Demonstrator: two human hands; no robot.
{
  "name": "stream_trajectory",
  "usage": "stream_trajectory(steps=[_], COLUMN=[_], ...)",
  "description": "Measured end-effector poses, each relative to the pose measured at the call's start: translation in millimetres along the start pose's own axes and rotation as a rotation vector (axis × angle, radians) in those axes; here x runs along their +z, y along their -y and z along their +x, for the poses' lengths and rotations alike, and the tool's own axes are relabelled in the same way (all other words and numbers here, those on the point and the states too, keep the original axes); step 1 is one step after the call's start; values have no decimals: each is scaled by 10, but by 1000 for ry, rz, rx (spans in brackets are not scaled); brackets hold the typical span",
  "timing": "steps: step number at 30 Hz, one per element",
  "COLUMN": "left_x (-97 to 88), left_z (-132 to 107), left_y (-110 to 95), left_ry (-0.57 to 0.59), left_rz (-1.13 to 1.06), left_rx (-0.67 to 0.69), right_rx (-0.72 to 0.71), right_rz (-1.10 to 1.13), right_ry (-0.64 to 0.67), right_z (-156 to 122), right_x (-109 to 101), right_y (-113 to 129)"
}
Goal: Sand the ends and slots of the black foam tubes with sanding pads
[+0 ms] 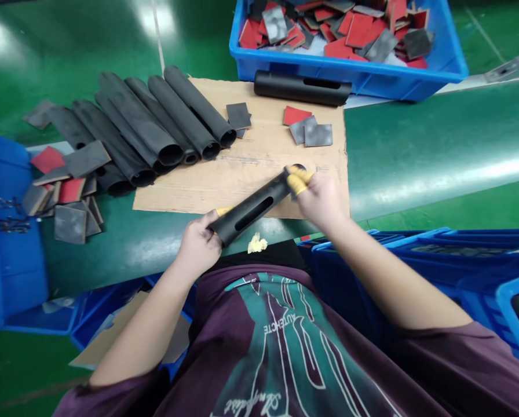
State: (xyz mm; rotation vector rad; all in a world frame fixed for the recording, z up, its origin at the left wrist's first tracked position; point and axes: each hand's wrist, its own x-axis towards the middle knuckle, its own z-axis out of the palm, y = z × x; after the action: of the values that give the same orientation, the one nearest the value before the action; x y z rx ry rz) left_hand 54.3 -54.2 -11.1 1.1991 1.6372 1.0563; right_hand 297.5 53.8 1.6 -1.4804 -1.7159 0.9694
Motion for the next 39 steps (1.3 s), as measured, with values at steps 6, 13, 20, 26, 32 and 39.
stream_trajectory(steps=[6, 13, 20, 26, 32, 39], left_x=[-47, -148, -153, -165, -26, 257], left_z=[10, 25, 17, 17, -31, -182], left_y=[36, -69, -261, -255, -166, -139], left_ry=[82, 170, 216, 226, 40, -42], left_rz=[203, 808, 1054, 1055, 227, -461], left_rx=[279, 493, 589, 513, 155, -359], right_rx=[32, -87, -82, -93, 4, -21], right_rz=[-93, -40, -113, -152, -170, -239], right_ry=[-43, 119, 25, 86, -84, -75], right_z=[41, -191, -298, -298, 271, -29], right_x=[-77, 34, 56, 108, -179, 43], right_y=[-20, 59, 125, 113, -201, 90])
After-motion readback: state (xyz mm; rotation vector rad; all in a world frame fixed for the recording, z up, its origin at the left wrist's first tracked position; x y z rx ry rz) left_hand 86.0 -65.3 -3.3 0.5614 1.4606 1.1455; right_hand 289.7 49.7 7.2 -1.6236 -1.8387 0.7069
